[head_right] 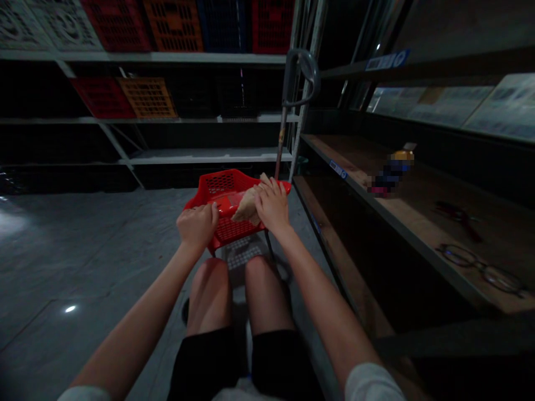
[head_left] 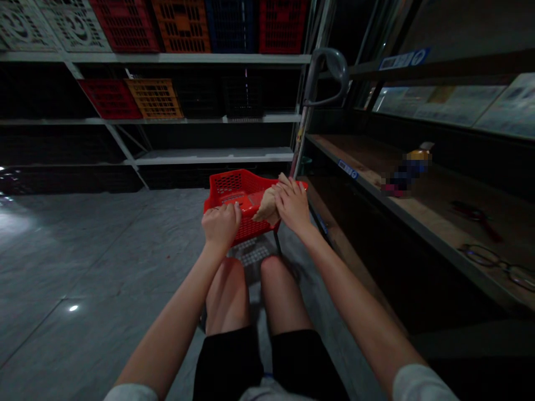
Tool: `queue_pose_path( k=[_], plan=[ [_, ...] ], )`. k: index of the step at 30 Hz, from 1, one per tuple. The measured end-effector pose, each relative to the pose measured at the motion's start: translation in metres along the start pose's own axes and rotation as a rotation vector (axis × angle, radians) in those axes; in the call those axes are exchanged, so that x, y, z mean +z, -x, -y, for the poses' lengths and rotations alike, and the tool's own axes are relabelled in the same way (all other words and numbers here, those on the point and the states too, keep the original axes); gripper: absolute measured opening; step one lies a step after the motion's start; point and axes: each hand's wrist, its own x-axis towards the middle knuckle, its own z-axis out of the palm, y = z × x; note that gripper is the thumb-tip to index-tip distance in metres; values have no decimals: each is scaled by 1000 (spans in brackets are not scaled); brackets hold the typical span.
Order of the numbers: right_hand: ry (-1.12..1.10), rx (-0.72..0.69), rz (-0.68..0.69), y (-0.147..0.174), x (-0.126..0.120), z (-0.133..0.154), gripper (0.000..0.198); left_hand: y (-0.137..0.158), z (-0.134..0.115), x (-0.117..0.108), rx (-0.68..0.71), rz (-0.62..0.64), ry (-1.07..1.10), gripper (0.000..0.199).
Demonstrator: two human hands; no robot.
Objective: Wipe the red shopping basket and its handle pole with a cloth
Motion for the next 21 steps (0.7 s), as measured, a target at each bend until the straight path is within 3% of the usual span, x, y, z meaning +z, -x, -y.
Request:
queue_pose_path(
  k=[5,9,12,16,21],
  plan=[
    [-56,-145,41,3,5,60,40,-18,2,-24,130,273,-45,56],
    [-77,-175,-20,8,8,64,38,-18,7,-30,174,319,-41,55],
    [-96,-209,-65,18,6,34,40,-8,7,-29,149,280,-65,56],
    [-85,-70,-118,26,-3,-30,44,0,8,-27,172,250,-67,57],
    [-138,16,49,-1,-10,-107,48,0,5,-20,199,198,-52,58]
  ],
)
